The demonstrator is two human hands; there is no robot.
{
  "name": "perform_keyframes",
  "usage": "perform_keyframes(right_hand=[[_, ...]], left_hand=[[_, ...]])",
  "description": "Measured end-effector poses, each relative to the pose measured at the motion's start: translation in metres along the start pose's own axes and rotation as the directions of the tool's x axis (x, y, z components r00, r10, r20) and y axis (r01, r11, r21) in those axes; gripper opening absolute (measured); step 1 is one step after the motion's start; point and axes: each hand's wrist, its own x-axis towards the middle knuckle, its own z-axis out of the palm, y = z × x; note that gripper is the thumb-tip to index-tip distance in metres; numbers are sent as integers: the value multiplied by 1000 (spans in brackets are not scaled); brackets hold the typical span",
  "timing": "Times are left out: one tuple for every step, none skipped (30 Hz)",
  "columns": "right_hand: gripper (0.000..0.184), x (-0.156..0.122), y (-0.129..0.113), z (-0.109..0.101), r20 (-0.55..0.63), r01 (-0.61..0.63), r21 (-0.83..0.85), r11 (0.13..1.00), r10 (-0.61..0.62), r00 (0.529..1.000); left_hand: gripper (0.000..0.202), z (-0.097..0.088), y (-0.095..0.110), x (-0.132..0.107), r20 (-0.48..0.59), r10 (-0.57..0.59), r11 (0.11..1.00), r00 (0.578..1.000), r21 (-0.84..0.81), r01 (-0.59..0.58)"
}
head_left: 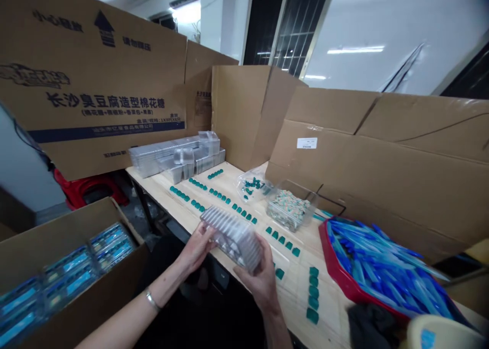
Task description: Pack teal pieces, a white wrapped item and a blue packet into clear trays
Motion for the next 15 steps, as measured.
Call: perform_keyframes(right_hand=[[72, -1, -2, -4, 54, -11, -12, 1000, 12, 998], [69, -2, -4, -5, 88, -30, -36, 999, 33, 996], [64, -2, -5, -2, 101, -52, -73, 996, 59, 993], [59, -1, -4, 4, 96, -72, -118, 990, 84, 992], [55, 0, -3, 12, 67, -87, -161, 983, 99, 993], [52, 1, -1, 23, 19, -94, -192, 977, 99, 995], [50, 2, 2, 34, -39, -89, -213, 973, 83, 996], [49, 3, 6, 45, -102, -69, -240, 968, 46, 994], [48, 4, 11, 56, -150, -29, -284, 958, -15, 989], [47, 4, 15, 65, -170, 37, -348, 937, -102, 980], [46, 4, 19, 73, -142, 126, -421, 898, -202, 969], [46, 4, 23, 80, -65, 230, -484, 845, -297, 953], [47, 4, 25, 86, 37, 335, -522, 784, -372, 928], [49, 4, 26, 91, 140, 422, -534, 733, -416, 898], [52, 3, 25, 95, 226, 482, -526, 701, -431, 873]], left_hand=[[44, -8, 7, 6, -4, 30, 997, 1000, 74, -30], [46, -15, 15, 10, 0, 71, 987, 997, 142, -71], [48, -19, 21, 14, 10, 117, 973, 993, 199, -116], [49, -22, 27, 17, 21, 161, 959, 987, 234, -161], [50, -23, 31, 19, 23, 194, 951, 981, 240, -194], [53, -24, 34, 19, 11, 206, 956, 978, 210, -204], [56, -23, 35, 18, -6, 185, 972, 983, 151, -182], [61, -22, 34, 16, -17, 132, 989, 991, 67, -130], [64, -22, 33, 12, -13, 57, 998, 998, -28, -57], [66, -23, 31, 8, 12, -20, 992, 1000, -123, 21], [66, -25, 30, 3, 50, -87, 974, 995, -205, 95], [65, -28, 28, -1, 85, -141, 950, 986, -270, 159], [63, -33, 27, -4, 108, -183, 924, 977, -320, 208], [61, -38, 27, -6, 111, -215, 902, 970, -358, 241], [57, -44, 27, -7, 103, -241, 885, 965, -385, 262]])
